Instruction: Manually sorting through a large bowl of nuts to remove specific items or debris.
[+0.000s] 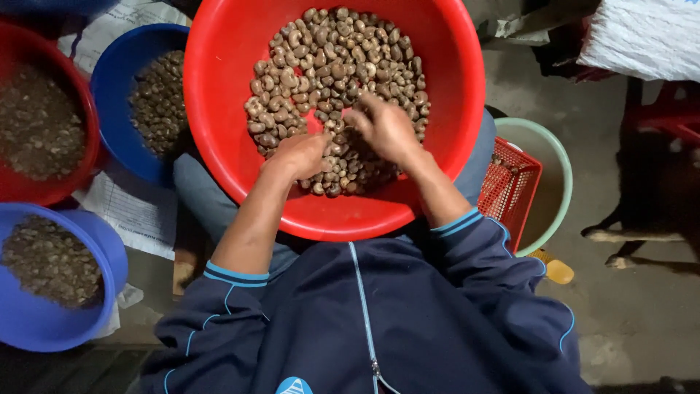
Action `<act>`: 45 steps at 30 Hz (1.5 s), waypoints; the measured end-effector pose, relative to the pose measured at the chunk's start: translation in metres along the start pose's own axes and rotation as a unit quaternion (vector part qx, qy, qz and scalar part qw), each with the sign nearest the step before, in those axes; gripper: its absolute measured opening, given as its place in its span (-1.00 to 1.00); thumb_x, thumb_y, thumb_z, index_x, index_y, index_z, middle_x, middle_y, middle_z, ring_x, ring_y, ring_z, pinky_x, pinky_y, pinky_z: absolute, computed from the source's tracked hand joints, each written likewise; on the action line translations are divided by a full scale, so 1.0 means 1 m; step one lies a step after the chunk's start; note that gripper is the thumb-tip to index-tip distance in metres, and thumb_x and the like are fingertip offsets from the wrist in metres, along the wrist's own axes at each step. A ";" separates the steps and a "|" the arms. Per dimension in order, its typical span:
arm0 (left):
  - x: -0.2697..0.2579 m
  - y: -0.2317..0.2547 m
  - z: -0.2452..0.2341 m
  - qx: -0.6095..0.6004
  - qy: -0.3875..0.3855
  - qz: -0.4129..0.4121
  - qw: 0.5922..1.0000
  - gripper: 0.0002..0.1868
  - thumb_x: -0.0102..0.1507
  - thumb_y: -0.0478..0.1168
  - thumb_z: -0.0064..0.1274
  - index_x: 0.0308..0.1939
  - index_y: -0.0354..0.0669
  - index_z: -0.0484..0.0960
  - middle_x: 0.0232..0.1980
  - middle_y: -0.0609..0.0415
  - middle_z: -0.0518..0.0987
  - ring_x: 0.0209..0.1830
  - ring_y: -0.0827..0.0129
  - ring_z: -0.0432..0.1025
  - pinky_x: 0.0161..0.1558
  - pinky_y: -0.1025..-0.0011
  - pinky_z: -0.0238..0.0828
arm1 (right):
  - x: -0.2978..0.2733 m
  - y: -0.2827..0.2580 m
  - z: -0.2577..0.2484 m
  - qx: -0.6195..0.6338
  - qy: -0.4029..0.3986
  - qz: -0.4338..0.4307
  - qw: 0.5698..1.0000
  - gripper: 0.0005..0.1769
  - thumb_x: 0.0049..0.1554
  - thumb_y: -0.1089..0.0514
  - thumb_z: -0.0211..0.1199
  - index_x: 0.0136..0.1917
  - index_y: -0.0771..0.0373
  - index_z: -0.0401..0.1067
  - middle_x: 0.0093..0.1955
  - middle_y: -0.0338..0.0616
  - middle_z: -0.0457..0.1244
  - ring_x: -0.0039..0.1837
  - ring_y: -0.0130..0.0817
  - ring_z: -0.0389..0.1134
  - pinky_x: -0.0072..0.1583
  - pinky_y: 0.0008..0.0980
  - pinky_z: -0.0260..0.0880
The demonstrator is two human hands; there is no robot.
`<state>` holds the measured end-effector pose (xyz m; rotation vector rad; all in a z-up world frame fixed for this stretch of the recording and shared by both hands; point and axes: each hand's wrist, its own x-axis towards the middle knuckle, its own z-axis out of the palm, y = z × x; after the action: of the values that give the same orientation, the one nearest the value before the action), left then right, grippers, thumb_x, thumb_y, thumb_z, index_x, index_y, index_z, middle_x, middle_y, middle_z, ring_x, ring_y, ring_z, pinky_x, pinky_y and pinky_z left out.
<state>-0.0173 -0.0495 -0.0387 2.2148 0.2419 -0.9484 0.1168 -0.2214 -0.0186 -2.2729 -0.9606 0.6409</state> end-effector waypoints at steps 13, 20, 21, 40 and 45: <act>0.000 -0.006 -0.001 -0.043 0.059 0.014 0.997 -0.59 0.39 -0.12 0.00 0.21 -0.35 0.50 0.04 -0.41 0.59 0.04 -0.35 0.51 -0.03 -0.33 0.47 | 0.019 0.033 0.040 -0.112 -0.090 0.058 0.988 -0.65 0.25 -0.27 0.08 0.07 -0.04 0.41 -0.17 -0.07 0.43 -0.05 0.10 0.49 -0.06 0.11 0.50; 0.022 -0.022 0.025 0.039 0.050 0.014 0.998 -0.41 0.38 0.00 0.06 0.39 -0.24 0.37 0.11 -0.36 0.60 0.08 -0.25 0.53 -0.03 -0.30 0.54 | 0.025 0.013 -0.022 0.635 -0.057 0.151 0.756 -0.54 0.09 -0.17 0.19 0.13 0.14 0.35 -0.06 -0.17 0.27 -0.17 -0.27 0.39 -0.37 -0.43 0.34; 0.026 -0.026 0.029 0.056 0.047 0.020 0.997 -0.40 0.39 -0.06 0.07 0.43 -0.28 0.35 0.14 -0.35 0.60 0.10 -0.23 0.53 -0.03 -0.26 0.58 | 0.024 0.014 -0.024 0.652 -0.059 0.145 0.742 -0.51 0.09 -0.22 0.18 0.13 0.14 0.37 -0.03 -0.07 0.34 -0.14 -0.23 0.42 -0.37 -0.40 0.40; -0.033 0.011 -0.035 -0.076 0.119 -0.008 0.990 -0.51 0.36 -0.08 -0.03 0.17 -0.49 0.54 0.01 -0.64 0.57 0.15 -0.50 0.42 0.14 -0.32 0.33 | -0.002 0.045 0.127 -0.335 -0.045 -0.110 0.935 -0.86 0.15 0.10 -0.04 -0.13 0.07 0.34 -0.31 -0.24 0.42 -0.20 -0.19 0.52 -0.21 -0.07 0.50; -0.024 0.001 -0.033 -0.202 0.152 0.016 0.968 -0.51 0.47 -0.07 -0.03 0.29 -0.47 0.46 -0.20 -0.30 0.64 -0.09 -0.10 0.55 -0.08 -0.15 0.48 | 0.009 0.042 0.100 -0.139 -0.116 0.013 0.983 -0.67 0.22 0.04 -0.02 -0.21 0.27 0.42 -0.36 0.00 0.37 -0.23 0.16 0.48 -0.26 0.21 0.42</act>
<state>-0.0154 -0.0257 -0.0058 1.9648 0.4930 -0.4841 0.0806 -0.2064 -0.1202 -2.4958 -1.1966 0.8428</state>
